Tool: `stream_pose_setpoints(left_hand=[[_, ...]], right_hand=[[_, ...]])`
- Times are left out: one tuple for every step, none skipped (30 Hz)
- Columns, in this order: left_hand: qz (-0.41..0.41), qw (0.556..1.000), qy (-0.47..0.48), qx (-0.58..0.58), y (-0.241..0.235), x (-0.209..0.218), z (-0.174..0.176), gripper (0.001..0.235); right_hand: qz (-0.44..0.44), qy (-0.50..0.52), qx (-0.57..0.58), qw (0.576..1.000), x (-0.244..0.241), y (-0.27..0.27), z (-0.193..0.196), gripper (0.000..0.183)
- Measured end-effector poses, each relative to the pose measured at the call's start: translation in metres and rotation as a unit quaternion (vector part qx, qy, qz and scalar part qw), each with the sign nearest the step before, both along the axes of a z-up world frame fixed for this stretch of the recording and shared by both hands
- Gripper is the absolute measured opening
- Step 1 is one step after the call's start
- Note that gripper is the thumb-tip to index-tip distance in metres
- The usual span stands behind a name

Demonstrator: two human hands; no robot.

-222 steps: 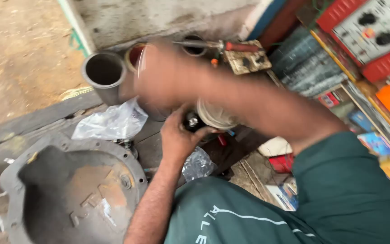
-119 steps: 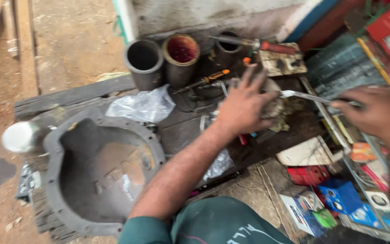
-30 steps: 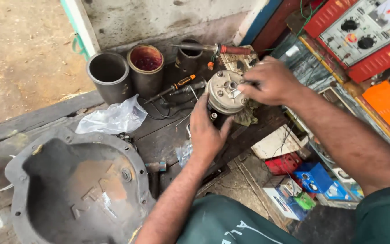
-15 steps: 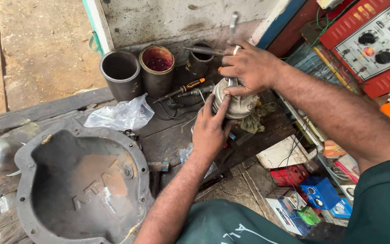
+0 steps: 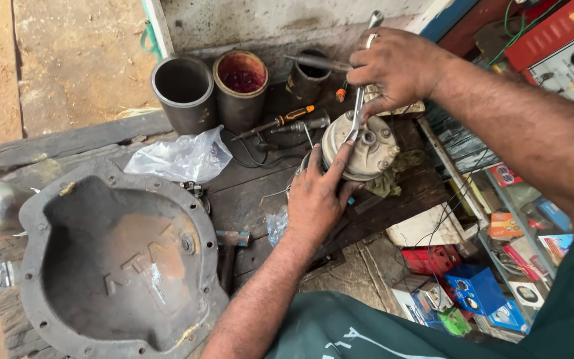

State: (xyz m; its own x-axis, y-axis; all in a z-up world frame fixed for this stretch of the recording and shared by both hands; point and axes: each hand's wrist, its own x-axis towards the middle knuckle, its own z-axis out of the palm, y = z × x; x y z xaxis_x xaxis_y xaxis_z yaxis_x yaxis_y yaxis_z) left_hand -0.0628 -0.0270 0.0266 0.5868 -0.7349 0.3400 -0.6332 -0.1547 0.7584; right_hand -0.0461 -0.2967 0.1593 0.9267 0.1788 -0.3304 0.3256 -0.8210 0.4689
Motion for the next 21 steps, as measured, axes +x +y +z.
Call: stream_pose_setpoints(left_hand=[[-0.002,1.000,0.000,0.002,0.000,0.000,0.000,0.079],[0.003,1.000,-0.001,-0.003,0.001,0.000,0.000,0.079],[0.007,1.000,-0.002,-0.007,0.001,0.000,0.001,0.078],[0.004,1.000,-0.002,-0.007,0.001,0.000,0.000,0.078],[0.003,1.000,0.001,-0.013,0.001,0.001,0.000,0.079],[0.001,1.000,0.003,-0.019,0.001,0.001,-0.001,0.079],[0.000,1.000,0.004,-0.017,0.000,0.001,-0.001,0.079],[-0.001,1.000,0.005,-0.008,0.000,0.001,-0.001,0.078],[-0.004,1.000,0.006,0.002,-0.001,0.000,-0.002,0.078],[-0.007,1.000,0.008,0.003,-0.001,0.001,-0.001,0.078],[0.005,1.000,-0.006,-0.008,0.000,0.001,-0.001,0.078],[0.017,0.999,-0.020,-0.018,0.001,0.001,0.000,0.079],[0.014,1.000,-0.016,-0.015,0.002,0.000,-0.004,0.079],[0.003,1.000,0.010,-0.009,0.004,-0.002,-0.008,0.077],[-0.007,1.000,0.024,-0.017,-0.002,0.004,-0.007,0.075],[-0.010,0.999,0.018,-0.027,-0.005,0.008,-0.006,0.075],[-0.012,0.999,-0.003,-0.041,-0.005,0.009,-0.007,0.078],[-0.014,0.998,-0.025,-0.055,-0.004,0.009,-0.009,0.082],[-0.010,0.998,-0.023,-0.056,-0.003,0.008,-0.011,0.082],[-0.011,0.997,0.001,-0.076,-0.002,0.007,-0.012,0.092],[-0.013,0.995,0.016,-0.098,-0.004,0.014,-0.012,0.103]], right_hand=[[-0.002,0.000,0.002,1.000,-0.001,-0.001,-0.001,0.078],[0.032,-0.028,0.023,0.999,-0.002,-0.002,-0.002,0.077],[0.065,-0.055,0.044,0.995,-0.004,-0.003,-0.003,0.076],[0.062,-0.055,0.044,0.996,-0.006,-0.002,-0.003,0.076],[0.067,-0.063,0.060,0.994,-0.006,-0.001,-0.002,0.075],[0.073,-0.070,0.076,0.992,-0.007,-0.001,-0.001,0.074],[0.071,-0.070,0.078,0.992,-0.007,-0.001,-0.003,0.074],[0.067,-0.074,0.088,0.991,-0.008,-0.001,-0.004,0.074],[0.060,-0.078,0.098,0.990,-0.010,-0.002,-0.006,0.074],[0.057,-0.076,0.099,0.990,-0.014,-0.005,-0.008,0.074],[0.056,-0.092,0.118,0.987,-0.018,-0.007,-0.010,0.074],[0.054,-0.108,0.136,0.983,-0.023,-0.009,-0.012,0.073],[0.051,-0.104,0.139,0.983,-0.041,-0.007,-0.027,0.073],[0.015,-0.130,0.149,0.980,-0.059,-0.004,-0.040,0.072],[-0.018,-0.164,0.146,0.975,-0.072,-0.007,-0.043,0.072],[-0.017,-0.171,0.136,0.976,-0.074,-0.014,-0.043,0.072],[-0.072,-0.174,0.122,0.975,-0.080,-0.019,-0.048,0.070],[-0.127,-0.177,0.107,0.970,-0.086,-0.024,-0.053,0.068],[-0.124,-0.174,0.106,0.971,-0.087,-0.032,-0.060,0.068],[-0.145,-0.171,0.174,0.959,-0.087,-0.040,-0.067,0.070],[-0.164,-0.173,0.240,0.941,-0.082,-0.050,-0.071,0.071]])
